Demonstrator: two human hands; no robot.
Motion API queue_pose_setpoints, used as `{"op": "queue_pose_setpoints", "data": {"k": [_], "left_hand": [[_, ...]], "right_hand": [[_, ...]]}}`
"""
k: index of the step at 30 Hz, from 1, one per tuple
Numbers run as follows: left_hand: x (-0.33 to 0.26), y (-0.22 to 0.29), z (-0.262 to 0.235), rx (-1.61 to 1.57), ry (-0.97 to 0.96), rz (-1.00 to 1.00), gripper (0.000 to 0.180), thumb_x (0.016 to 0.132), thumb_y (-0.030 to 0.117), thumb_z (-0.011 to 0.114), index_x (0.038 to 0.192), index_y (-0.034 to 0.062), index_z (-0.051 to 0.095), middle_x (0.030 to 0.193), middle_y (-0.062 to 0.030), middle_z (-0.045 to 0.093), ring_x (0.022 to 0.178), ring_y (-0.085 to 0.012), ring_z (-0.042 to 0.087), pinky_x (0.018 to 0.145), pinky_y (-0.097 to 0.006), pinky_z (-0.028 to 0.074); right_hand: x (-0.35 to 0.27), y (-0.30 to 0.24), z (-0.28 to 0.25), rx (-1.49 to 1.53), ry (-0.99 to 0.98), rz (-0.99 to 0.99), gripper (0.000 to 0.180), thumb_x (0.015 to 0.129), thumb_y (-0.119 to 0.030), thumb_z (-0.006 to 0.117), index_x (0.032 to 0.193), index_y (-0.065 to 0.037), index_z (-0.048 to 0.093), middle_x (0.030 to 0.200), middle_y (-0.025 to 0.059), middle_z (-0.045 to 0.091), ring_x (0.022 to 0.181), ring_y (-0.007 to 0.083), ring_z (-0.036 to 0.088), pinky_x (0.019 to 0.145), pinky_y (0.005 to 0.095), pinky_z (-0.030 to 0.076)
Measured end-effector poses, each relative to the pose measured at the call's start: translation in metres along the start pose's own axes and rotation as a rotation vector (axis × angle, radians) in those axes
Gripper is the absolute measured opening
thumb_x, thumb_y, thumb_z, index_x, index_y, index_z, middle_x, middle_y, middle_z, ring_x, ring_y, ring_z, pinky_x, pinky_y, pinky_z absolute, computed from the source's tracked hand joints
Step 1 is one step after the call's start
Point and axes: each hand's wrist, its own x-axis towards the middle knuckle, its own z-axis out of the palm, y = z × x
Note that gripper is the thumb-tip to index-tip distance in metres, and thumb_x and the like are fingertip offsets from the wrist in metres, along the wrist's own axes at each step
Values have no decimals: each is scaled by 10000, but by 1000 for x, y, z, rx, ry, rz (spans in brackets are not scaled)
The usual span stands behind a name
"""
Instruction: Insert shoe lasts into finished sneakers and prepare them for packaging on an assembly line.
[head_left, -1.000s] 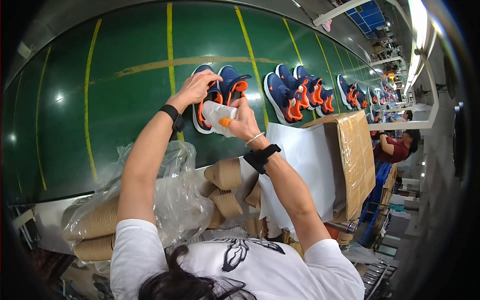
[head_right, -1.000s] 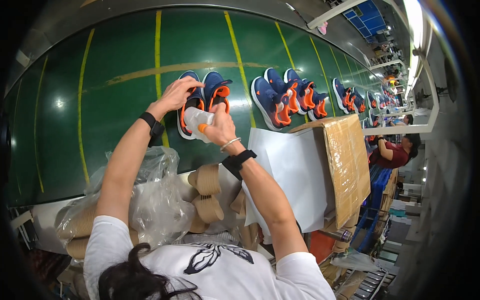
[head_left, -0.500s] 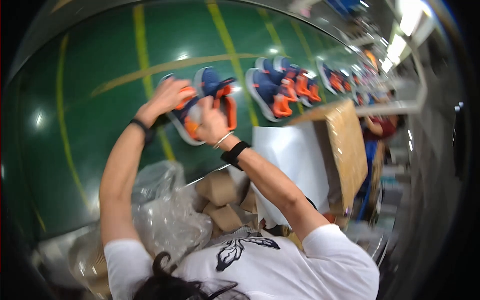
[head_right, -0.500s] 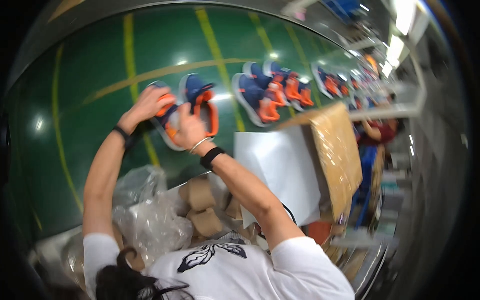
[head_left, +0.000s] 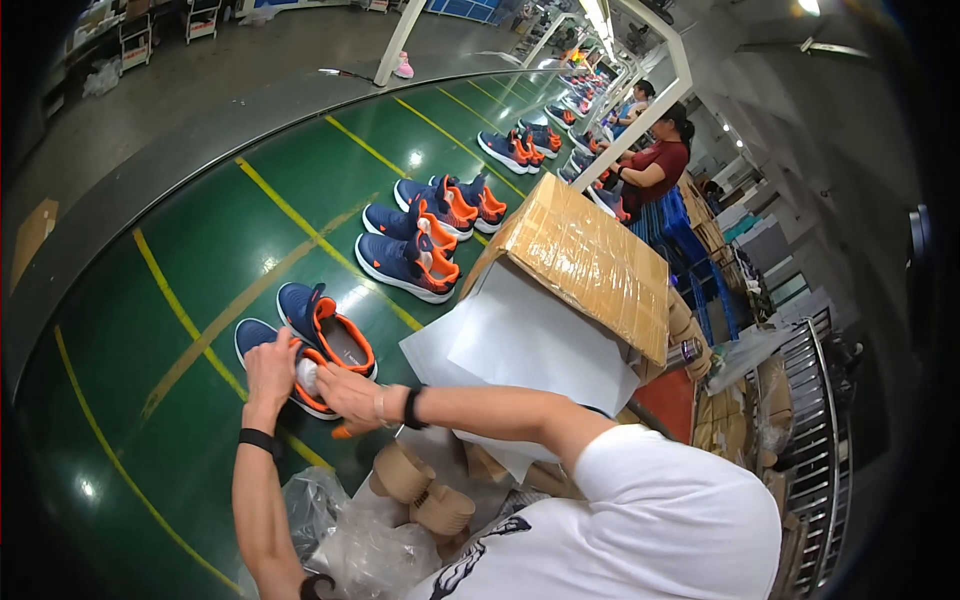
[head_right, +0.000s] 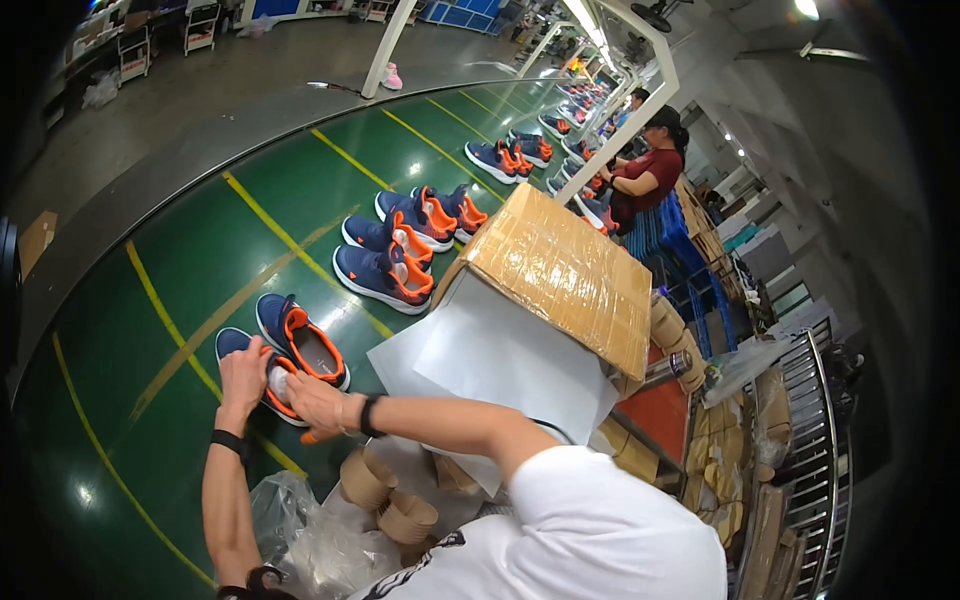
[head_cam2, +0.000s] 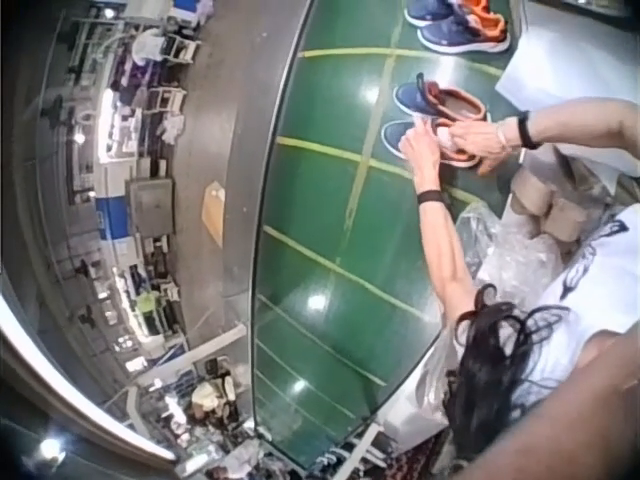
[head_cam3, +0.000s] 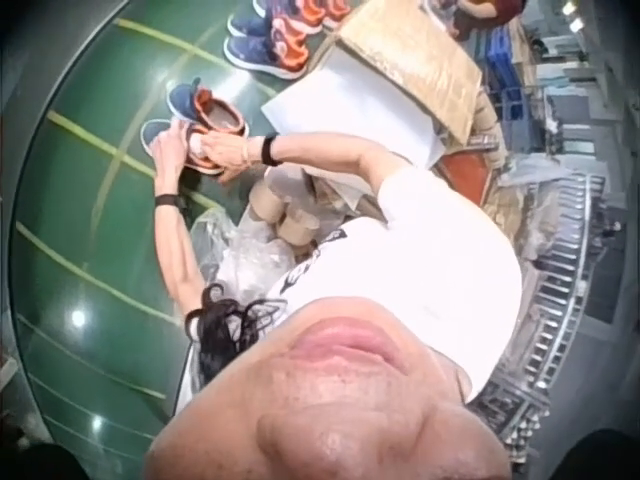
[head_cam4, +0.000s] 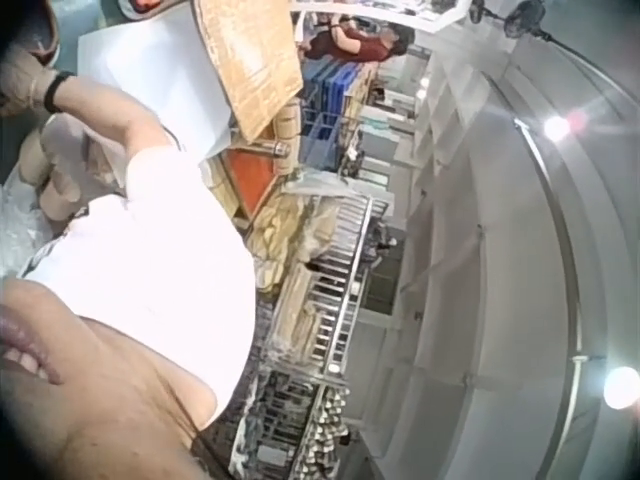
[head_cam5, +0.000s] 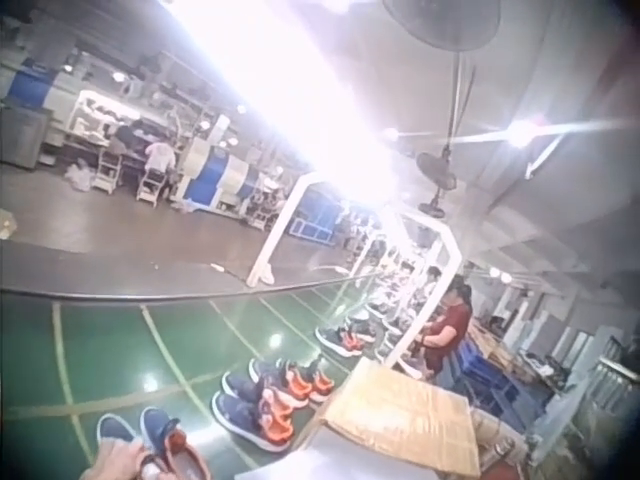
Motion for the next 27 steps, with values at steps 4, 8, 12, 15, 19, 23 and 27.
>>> {"op": "queue_pose_setpoints", "data": {"k": [4, 8, 12, 15, 19, 23, 27], "left_hand": [[13, 11, 16, 138, 16, 22, 153, 863, 197, 572, 855, 58, 506, 590, -184, 585, 599, -378, 605, 538, -474, 448], [8, 12, 11, -1, 56, -55, 135, 863, 178, 560, 836, 59, 502, 615, -180, 599, 599, -386, 602, 541, -486, 449], [7, 14, 18, 79, 1, -75, 141, 862, 188, 562, 847, 54, 520, 634, -183, 606, 624, -388, 608, 558, -478, 457], [3, 17, 13, 162, -46, -100, 160, 860, 205, 569, 858, 51, 526, 664, -181, 609, 640, -386, 607, 567, -474, 460], [-4, 51, -14, 36, 166, -17, 146, 813, 128, 620, 874, 40, 520, 832, -154, 565, 744, -347, 594, 612, -444, 471], [-38, 79, -9, -33, -123, 38, 300, 765, 236, 682, 886, 10, 526, 853, -162, 570, 790, -327, 592, 658, -415, 481], [-58, 55, 25, 254, -240, 98, 143, 715, 126, 627, 797, 21, 577, 814, -173, 631, 817, -319, 603, 670, -428, 493]], "right_hand": [[38, -1, 9, -305, -122, 106, 548, 531, -404, 769, 882, -1, 646, 1005, 152, 554, 940, 278, 478, 814, 350, 392], [30, 8, 25, -308, 75, 78, 531, 566, -416, 748, 913, -27, 650, 994, 106, 558, 933, 236, 459, 796, 319, 372], [30, 5, 30, -439, 15, 96, 572, 562, -444, 751, 946, -34, 646, 1002, 89, 545, 977, 228, 442, 816, 334, 346], [32, -3, 13, -351, -89, 80, 572, 559, -448, 754, 953, -48, 647, 1041, 83, 549, 1013, 234, 446, 827, 339, 346], [20, 47, 6, 134, 102, 51, 560, 645, -395, 723, 1025, -10, 579, 1072, 160, 529, 1031, 303, 507, 844, 415, 410], [-30, 44, -37, -62, 141, 318, 419, 683, -304, 729, 960, -21, 590, 1029, 182, 549, 914, 370, 593, 744, 431, 490], [-25, 80, 22, 59, -28, 534, 269, 703, -227, 716, 915, -76, 649, 965, 221, 581, 843, 396, 616, 710, 443, 504]]}}
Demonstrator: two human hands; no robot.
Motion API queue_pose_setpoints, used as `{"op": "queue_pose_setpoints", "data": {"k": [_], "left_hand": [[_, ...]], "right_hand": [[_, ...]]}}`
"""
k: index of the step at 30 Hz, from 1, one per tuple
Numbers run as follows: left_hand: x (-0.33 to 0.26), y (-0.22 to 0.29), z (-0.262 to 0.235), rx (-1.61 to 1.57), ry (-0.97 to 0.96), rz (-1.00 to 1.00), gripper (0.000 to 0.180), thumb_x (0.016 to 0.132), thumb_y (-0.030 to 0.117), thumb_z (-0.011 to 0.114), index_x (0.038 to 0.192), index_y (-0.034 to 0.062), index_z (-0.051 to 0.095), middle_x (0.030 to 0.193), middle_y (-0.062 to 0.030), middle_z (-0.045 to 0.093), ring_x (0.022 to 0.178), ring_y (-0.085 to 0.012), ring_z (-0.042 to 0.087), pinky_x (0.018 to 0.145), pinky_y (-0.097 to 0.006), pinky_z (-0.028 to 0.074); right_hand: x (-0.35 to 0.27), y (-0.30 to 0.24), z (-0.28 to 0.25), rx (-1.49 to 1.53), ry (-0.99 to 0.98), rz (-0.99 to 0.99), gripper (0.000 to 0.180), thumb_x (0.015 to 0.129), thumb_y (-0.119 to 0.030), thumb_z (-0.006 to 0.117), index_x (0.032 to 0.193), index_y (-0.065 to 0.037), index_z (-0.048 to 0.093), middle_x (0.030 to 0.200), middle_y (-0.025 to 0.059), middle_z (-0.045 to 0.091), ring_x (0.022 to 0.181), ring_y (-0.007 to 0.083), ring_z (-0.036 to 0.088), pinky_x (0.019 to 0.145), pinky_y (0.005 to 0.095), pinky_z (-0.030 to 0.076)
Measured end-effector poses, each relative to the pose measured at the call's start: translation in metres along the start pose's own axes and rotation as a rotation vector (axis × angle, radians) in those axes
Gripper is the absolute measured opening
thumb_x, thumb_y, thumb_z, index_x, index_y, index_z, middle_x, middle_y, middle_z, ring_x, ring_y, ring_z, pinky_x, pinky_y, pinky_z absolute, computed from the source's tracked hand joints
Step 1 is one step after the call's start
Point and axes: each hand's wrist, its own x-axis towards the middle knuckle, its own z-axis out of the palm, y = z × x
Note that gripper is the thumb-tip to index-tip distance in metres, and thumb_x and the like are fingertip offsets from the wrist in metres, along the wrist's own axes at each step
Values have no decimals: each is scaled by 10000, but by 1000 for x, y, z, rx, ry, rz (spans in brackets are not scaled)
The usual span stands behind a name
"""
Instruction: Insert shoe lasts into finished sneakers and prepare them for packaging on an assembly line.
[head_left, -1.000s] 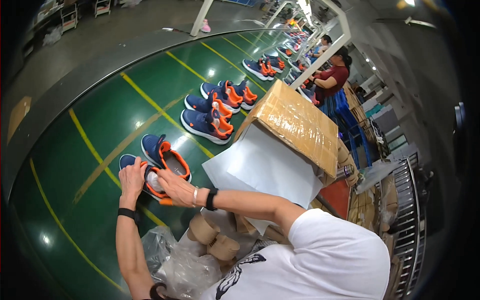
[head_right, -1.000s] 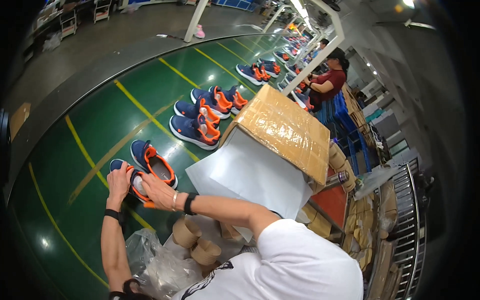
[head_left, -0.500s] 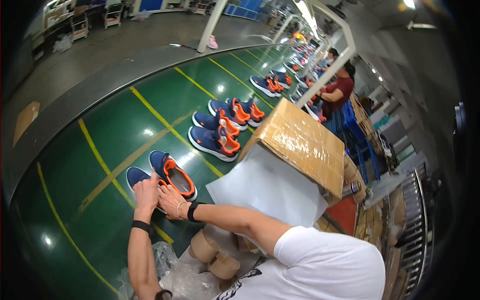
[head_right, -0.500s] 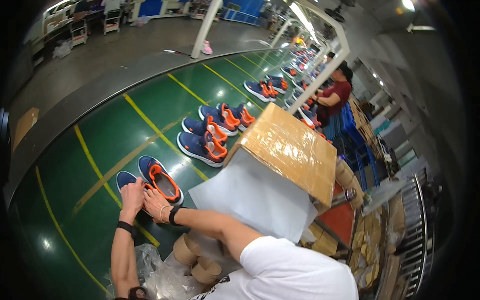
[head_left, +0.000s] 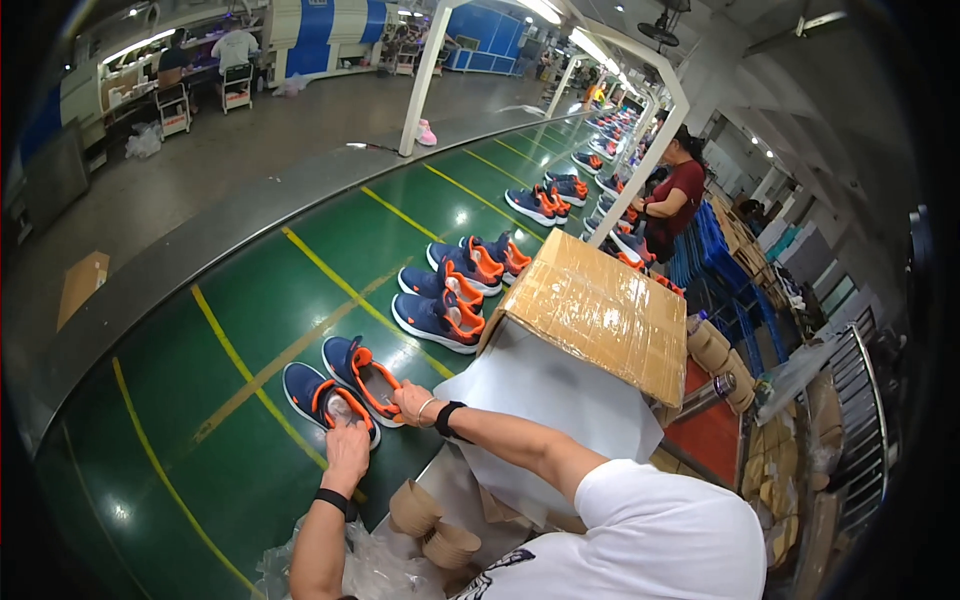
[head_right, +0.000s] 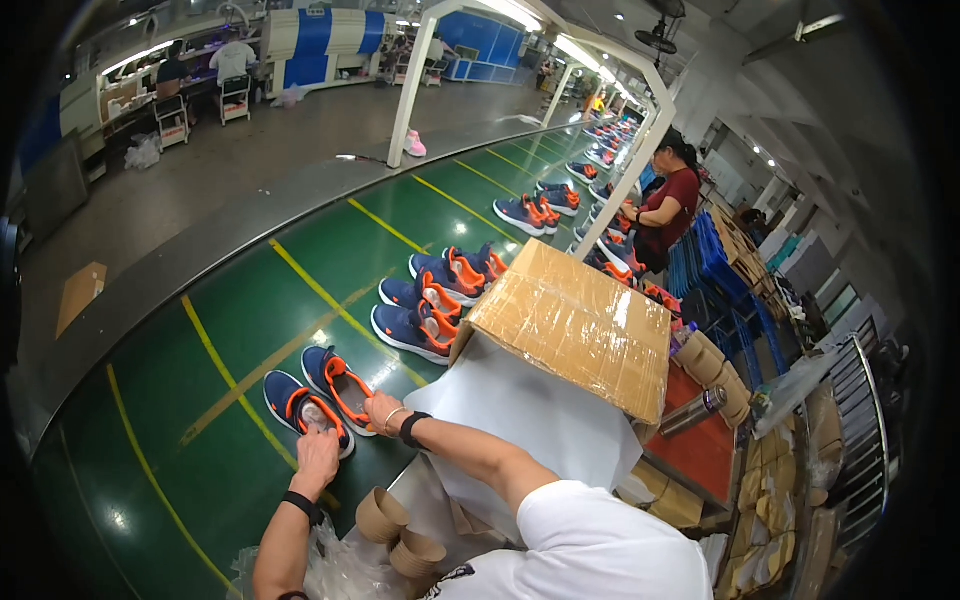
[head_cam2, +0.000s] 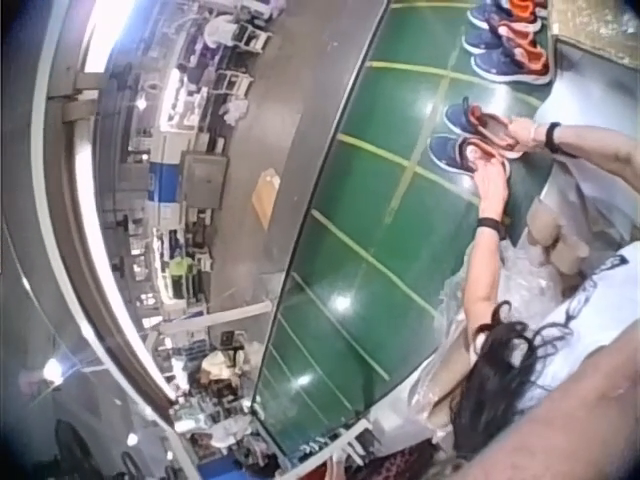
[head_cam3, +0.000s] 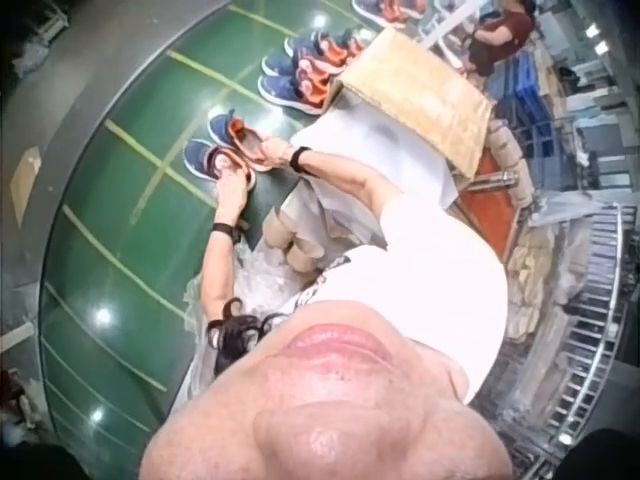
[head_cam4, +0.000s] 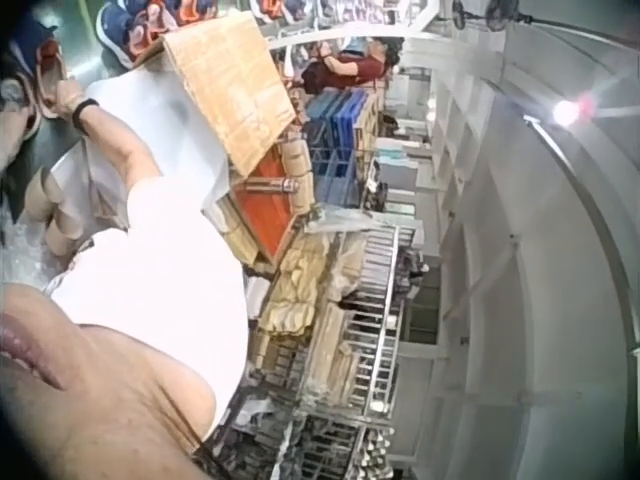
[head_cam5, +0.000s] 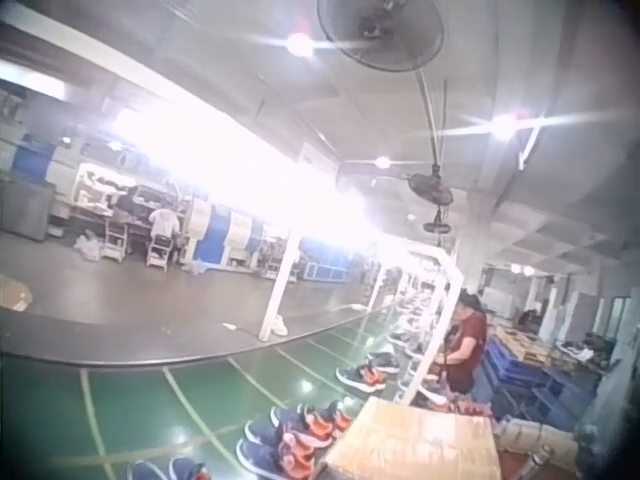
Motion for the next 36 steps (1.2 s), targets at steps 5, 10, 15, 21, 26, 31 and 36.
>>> {"op": "queue_pose_setpoints", "data": {"k": [5, 10, 15, 21, 26, 31, 36], "left_hand": [[-45, -33, -34, 50, -51, 6, 110, 684, 123, 645, 773, 67, 613, 746, -139, 644, 819, -303, 610, 661, -421, 491], [-141, -72, -80, 73, -77, -333, 291, 621, 186, 751, 849, 66, 614, 775, -133, 631, 818, -319, 601, 678, -438, 453], [-249, -22, -164, -32, 397, -359, 210, 666, 103, 690, 834, 39, 581, 760, -126, 571, 761, -324, 550, 718, -424, 409], [-379, 89, -167, -146, 10, -512, 486, 731, 392, 702, 1063, 55, 587, 1090, -187, 570, 1070, -359, 492, 919, -468, 381], [-422, 105, -117, 118, -16, -249, 577, 710, 364, 709, 1145, 27, 538, 1159, -172, 550, 1091, -360, 482, 935, -467, 372], [-426, 116, -148, -94, 42, -357, 686, 694, 261, 736, 1277, 27, 460, 1236, -177, 519, 1143, -354, 473, 955, -455, 370], [-445, 110, -117, -287, 278, -398, 693, 610, 147, 739, 1222, -21, 461, 1091, -220, 539, 1000, -391, 499, 851, -454, 393]], "right_hand": [[11, -62, -15, 84, -23, -186, 319, 649, -250, 790, 780, 1, 643, 811, 228, 648, 817, 385, 639, 709, 431, 525], [26, -158, 12, 91, -246, -703, 370, 590, -286, 801, 856, -69, 663, 823, 192, 659, 855, 357, 642, 746, 414, 515], [-40, -237, -41, 64, 222, -929, 376, 600, -197, 732, 924, -43, 621, 902, 163, 620, 858, 342, 637, 713, 439, 529], [-141, -284, -45, 583, -225, -1007, 215, 610, -185, 726, 773, -53, 678, 742, 95, 672, 725, 253, 663, 625, 361, 526], [-199, -285, 51, 684, -426, -907, 95, 632, -72, 646, 713, -35, 680, 670, 103, 668, 617, 207, 659, 555, 315, 515], [-245, -288, 93, 869, -798, -465, 153, 632, -22, 598, 763, -21, 677, 640, 101, 655, 592, 183, 637, 523, 304, 493], [-284, -314, 121, 1055, -368, -689, 156, 643, -67, 637, 790, -32, 679, 672, 107, 661, 635, 240, 639, 591, 345, 497]]}}
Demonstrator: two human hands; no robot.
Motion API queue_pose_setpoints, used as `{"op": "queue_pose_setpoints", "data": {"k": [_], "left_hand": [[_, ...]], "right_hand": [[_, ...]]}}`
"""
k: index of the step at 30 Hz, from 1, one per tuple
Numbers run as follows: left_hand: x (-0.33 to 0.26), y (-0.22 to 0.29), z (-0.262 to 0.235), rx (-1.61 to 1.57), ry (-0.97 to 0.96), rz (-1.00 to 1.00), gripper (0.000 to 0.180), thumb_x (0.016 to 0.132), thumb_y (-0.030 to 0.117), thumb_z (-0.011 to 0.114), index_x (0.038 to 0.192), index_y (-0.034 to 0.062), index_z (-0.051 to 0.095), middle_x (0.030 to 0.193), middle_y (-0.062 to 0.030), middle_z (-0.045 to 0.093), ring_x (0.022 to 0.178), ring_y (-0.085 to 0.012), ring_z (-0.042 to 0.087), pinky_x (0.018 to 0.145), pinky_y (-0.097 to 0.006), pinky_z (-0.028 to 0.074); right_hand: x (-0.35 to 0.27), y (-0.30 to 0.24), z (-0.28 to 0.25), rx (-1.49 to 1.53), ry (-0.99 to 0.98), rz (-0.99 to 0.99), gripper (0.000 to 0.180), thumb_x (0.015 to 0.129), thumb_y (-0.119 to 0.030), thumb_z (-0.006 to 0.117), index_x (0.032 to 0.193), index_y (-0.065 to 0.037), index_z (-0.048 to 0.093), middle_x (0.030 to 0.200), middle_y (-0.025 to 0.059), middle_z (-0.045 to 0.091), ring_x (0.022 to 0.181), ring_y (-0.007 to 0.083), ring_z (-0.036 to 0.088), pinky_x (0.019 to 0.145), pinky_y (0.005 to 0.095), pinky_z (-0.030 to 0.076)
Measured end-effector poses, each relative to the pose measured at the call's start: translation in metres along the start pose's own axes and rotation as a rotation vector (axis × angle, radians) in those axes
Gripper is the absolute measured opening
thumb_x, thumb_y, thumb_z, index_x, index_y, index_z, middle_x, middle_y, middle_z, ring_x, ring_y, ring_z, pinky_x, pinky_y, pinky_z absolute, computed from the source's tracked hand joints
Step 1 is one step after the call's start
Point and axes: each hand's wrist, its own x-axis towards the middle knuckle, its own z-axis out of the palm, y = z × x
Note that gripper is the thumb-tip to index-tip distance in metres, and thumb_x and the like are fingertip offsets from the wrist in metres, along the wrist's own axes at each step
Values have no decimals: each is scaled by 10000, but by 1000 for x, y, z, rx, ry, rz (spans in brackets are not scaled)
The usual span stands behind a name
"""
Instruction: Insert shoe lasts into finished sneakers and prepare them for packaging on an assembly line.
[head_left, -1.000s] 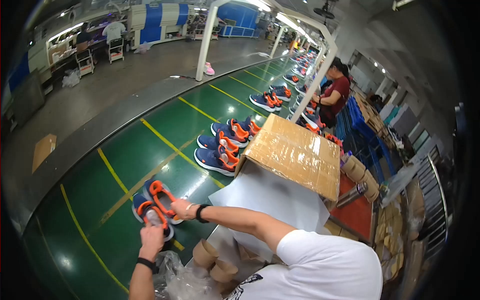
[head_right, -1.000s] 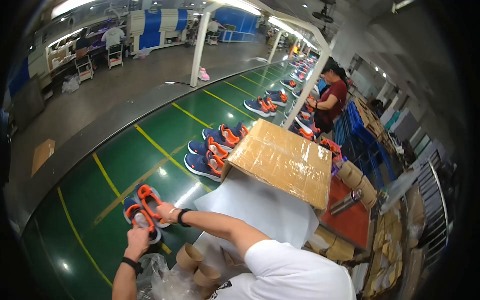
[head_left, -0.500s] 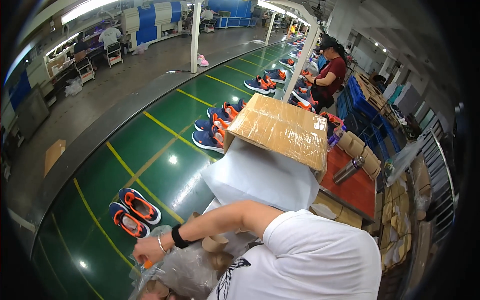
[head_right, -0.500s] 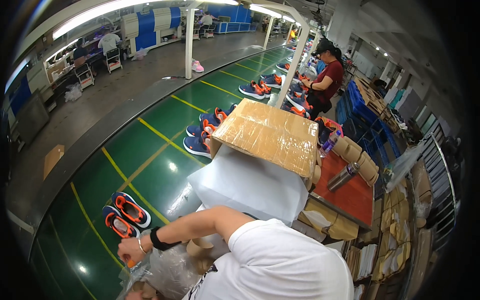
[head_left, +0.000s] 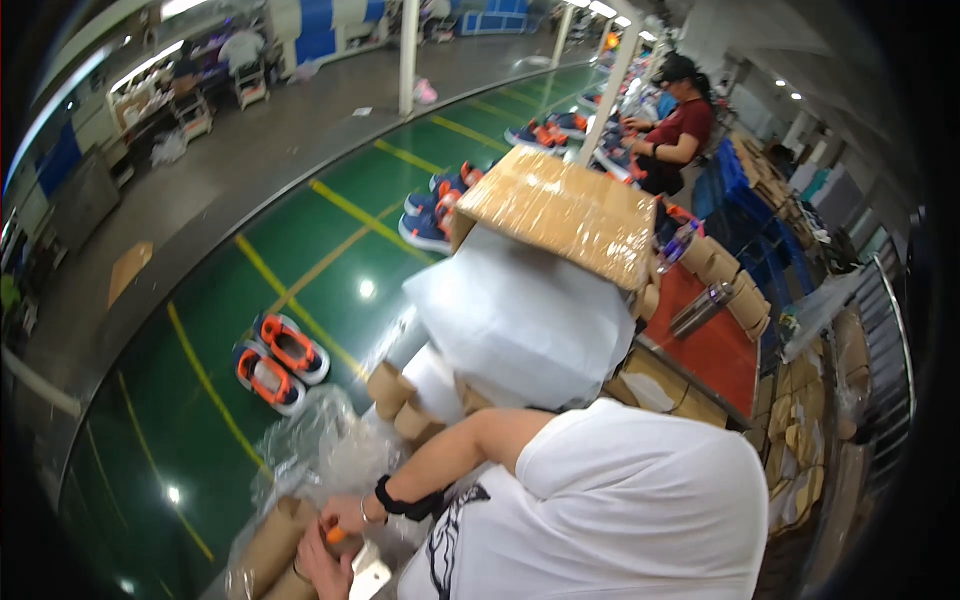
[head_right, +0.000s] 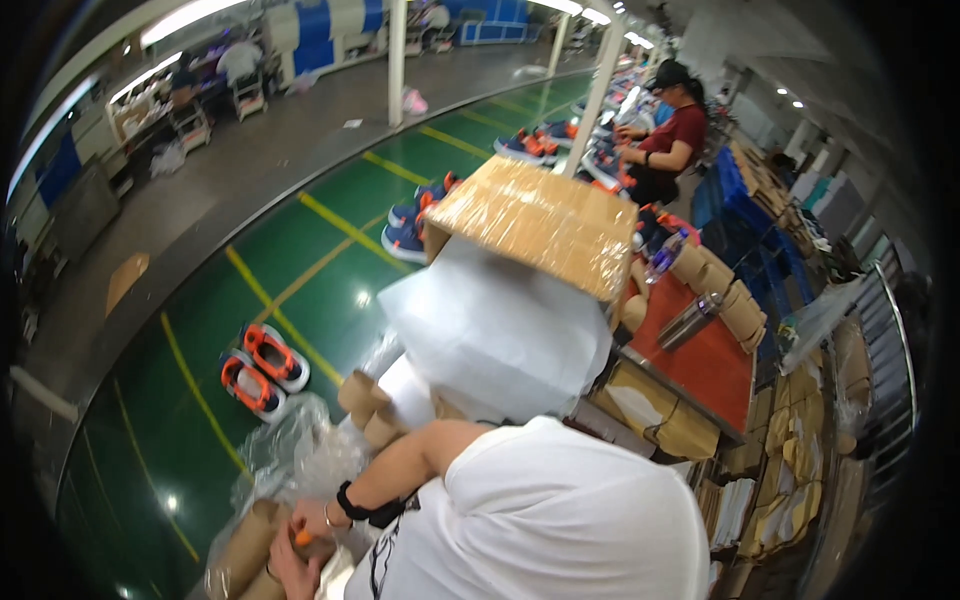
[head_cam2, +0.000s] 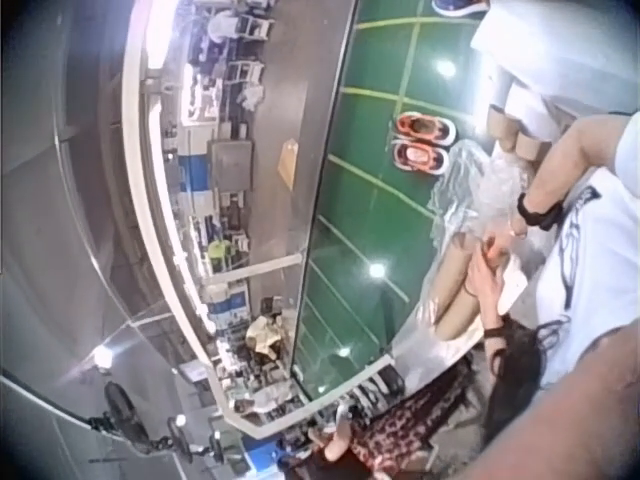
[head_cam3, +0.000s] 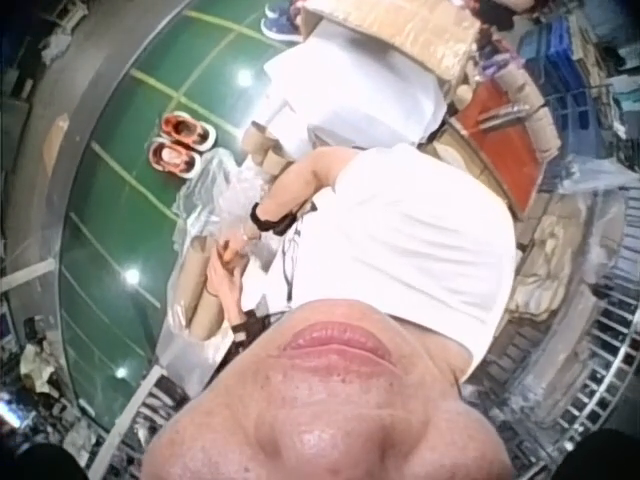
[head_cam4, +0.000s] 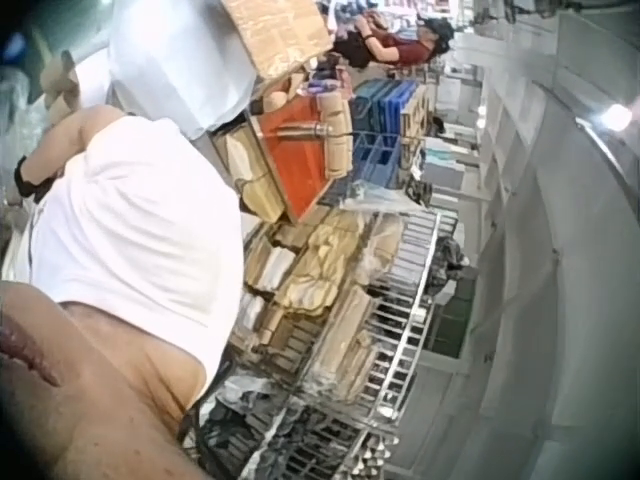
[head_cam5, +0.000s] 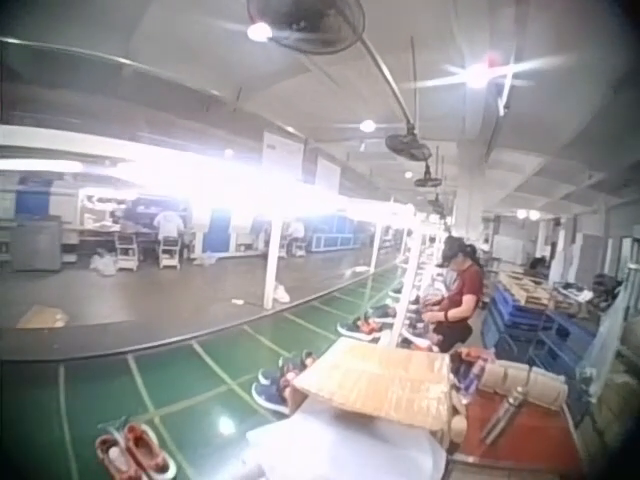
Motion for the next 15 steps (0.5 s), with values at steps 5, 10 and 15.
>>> {"op": "queue_pose_setpoints", "data": {"k": [5, 10, 15], "left_hand": [[24, 26, -9, -152, -57, -148, 889, 585, 16, 752, 1362, 9, 319, 1374, -202, 379, 1233, -395, 393, 1016, -419, 359], [14, 26, -9, -158, -57, -233, 870, 613, -2, 749, 1368, 14, 318, 1403, -189, 347, 1190, -350, 458, 968, -401, 416], [18, 26, -14, -166, -57, -225, 889, 595, -59, 727, 1378, 19, 312, 1383, -185, 364, 1146, -333, 497, 956, -392, 425]], "right_hand": [[-7, 19, 21, -100, 81, 91, 199, 654, -167, 649, 799, -38, 695, 729, 150, 664, 669, 258, 641, 625, 367, 496], [-19, 10, 22, 181, 3, 333, 202, 696, -170, 660, 817, -8, 660, 786, 143, 672, 705, 249, 646, 664, 331, 503], [-34, -12, 20, -23, 66, -35, 128, 712, -119, 652, 768, -25, 585, 707, 123, 619, 641, 284, 598, 579, 358, 445]]}}
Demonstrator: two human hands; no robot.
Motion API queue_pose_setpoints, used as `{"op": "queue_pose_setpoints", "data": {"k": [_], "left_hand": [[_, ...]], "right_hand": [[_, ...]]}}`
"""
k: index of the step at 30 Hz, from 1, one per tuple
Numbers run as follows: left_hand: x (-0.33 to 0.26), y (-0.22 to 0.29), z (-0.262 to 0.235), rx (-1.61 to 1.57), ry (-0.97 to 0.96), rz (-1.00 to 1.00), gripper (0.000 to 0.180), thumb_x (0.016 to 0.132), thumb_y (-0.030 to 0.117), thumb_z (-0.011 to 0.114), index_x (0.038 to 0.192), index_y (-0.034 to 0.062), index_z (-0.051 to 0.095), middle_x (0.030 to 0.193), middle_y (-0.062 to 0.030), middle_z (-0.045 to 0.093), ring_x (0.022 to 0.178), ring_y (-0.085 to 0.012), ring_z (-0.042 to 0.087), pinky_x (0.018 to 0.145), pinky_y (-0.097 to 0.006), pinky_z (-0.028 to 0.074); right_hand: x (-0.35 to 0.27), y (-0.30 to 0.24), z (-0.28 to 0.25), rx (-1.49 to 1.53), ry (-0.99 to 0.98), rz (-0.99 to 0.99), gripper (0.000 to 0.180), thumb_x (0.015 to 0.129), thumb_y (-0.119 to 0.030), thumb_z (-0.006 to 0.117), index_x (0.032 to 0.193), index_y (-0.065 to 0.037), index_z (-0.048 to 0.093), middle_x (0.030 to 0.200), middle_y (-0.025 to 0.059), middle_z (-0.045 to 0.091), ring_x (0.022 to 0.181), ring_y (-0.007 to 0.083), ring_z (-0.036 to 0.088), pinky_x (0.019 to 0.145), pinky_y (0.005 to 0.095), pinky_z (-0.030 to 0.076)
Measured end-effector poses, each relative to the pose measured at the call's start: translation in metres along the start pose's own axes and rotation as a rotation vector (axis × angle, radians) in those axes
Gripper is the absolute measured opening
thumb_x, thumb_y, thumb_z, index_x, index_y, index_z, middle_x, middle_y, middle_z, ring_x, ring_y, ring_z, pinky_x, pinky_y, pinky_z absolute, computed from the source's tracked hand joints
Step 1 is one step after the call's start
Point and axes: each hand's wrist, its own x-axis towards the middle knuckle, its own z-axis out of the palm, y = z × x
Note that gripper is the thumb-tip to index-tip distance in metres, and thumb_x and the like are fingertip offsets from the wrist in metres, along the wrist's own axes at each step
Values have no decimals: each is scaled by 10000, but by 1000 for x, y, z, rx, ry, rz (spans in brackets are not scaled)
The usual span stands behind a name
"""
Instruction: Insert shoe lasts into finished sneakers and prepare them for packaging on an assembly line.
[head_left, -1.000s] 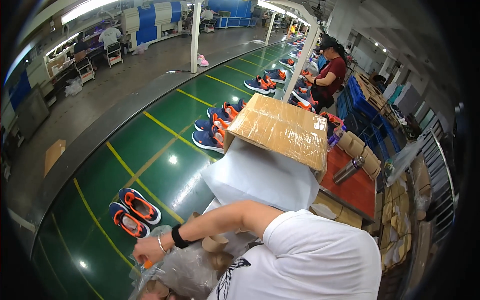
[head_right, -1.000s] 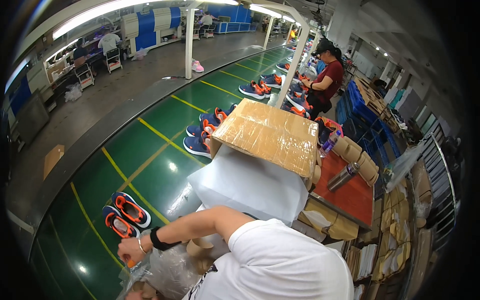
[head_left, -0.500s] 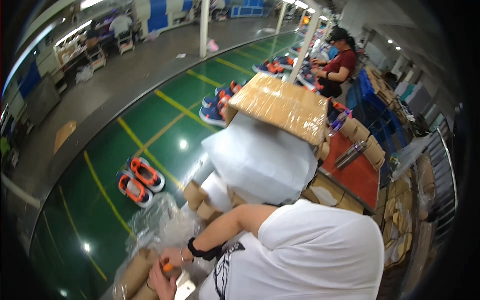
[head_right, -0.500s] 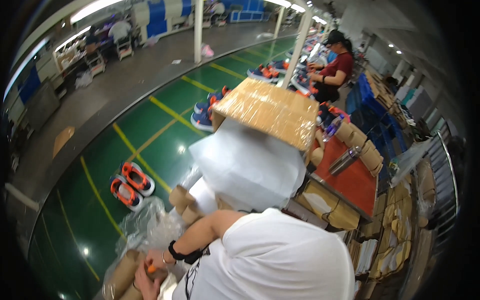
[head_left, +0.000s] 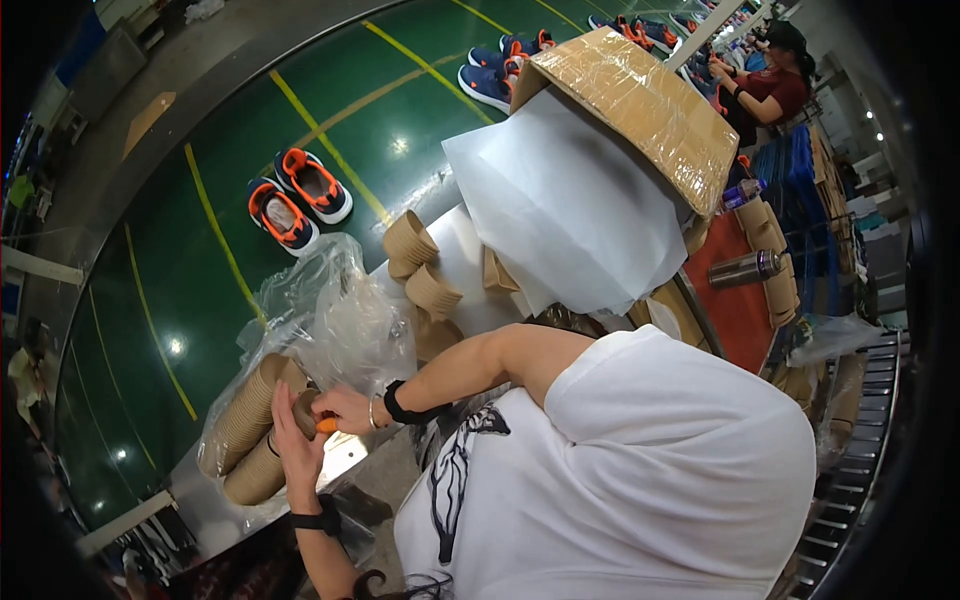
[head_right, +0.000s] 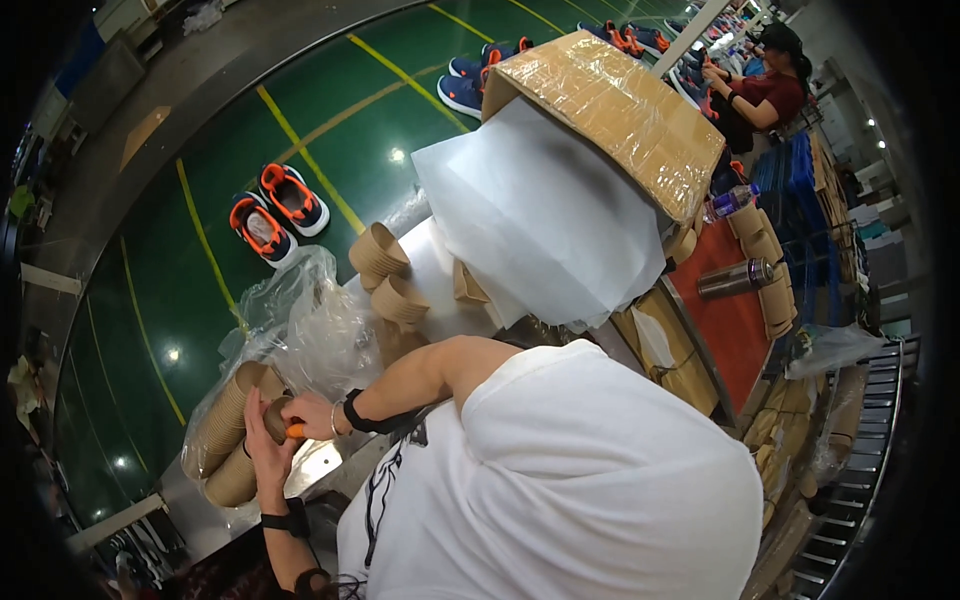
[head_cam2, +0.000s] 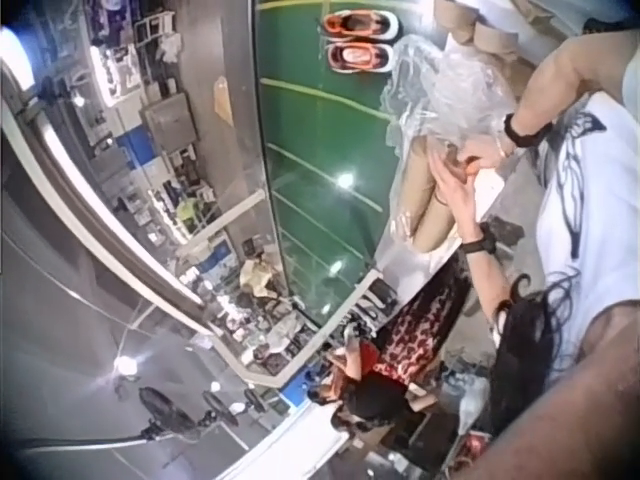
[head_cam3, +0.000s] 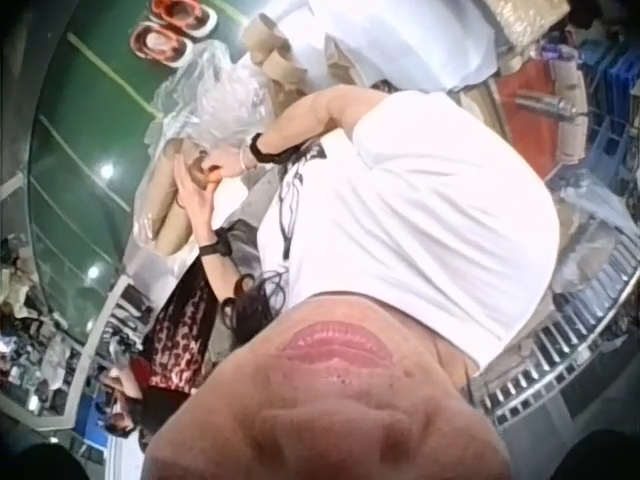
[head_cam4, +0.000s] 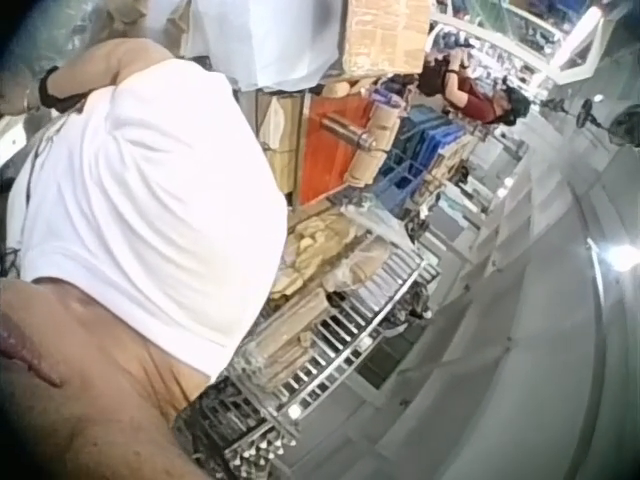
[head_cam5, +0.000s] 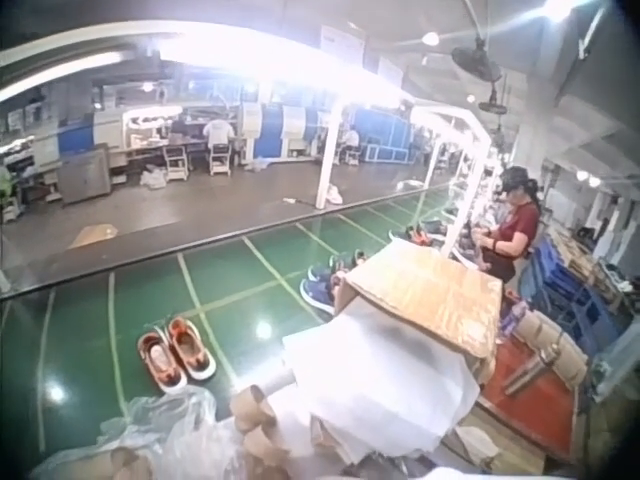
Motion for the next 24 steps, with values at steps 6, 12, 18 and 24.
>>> {"op": "queue_pose_setpoints", "data": {"k": [6, 12, 18, 24], "left_hand": [[-1, -1, -4, 39, -12, 33, 933, 576, -26, 754, 1388, 28, 299, 1382, -189, 364, 1168, -352, 481, 966, -395, 417], [27, 60, -8, -764, -75, 26, 622, 670, 62, 783, 1213, 9, 485, 1089, -84, 594, 938, -143, 580, 823, -282, 471], [26, 126, 46, -992, -294, -115, 383, 763, 79, 739, 1090, -7, 560, 939, -36, 635, 851, -93, 584, 759, -241, 476], [25, 137, 81, -949, -524, -129, 429, 797, 100, 715, 1168, 3, 523, 1008, -32, 618, 929, -93, 564, 832, -265, 465]], "right_hand": [[7, -6, -30, -159, 130, -163, 126, 716, -83, 617, 786, -7, 546, 736, 147, 589, 676, 324, 568, 586, 378, 411], [-15, -132, -165, 98, -176, -339, 116, 795, -90, 635, 882, -19, 602, 803, 99, 607, 779, 213, 605, 701, 326, 463], [-81, -49, -307, -1429, 686, -113, 331, 666, -213, 745, 907, -31, 611, 1066, 104, 588, 1022, 281, 526, 864, 378, 397], [-141, 30, -389, -1455, 503, -280, 203, 713, -87, 686, 893, -8, 633, 952, 86, 627, 988, 282, 581, 838, 346, 455]]}}
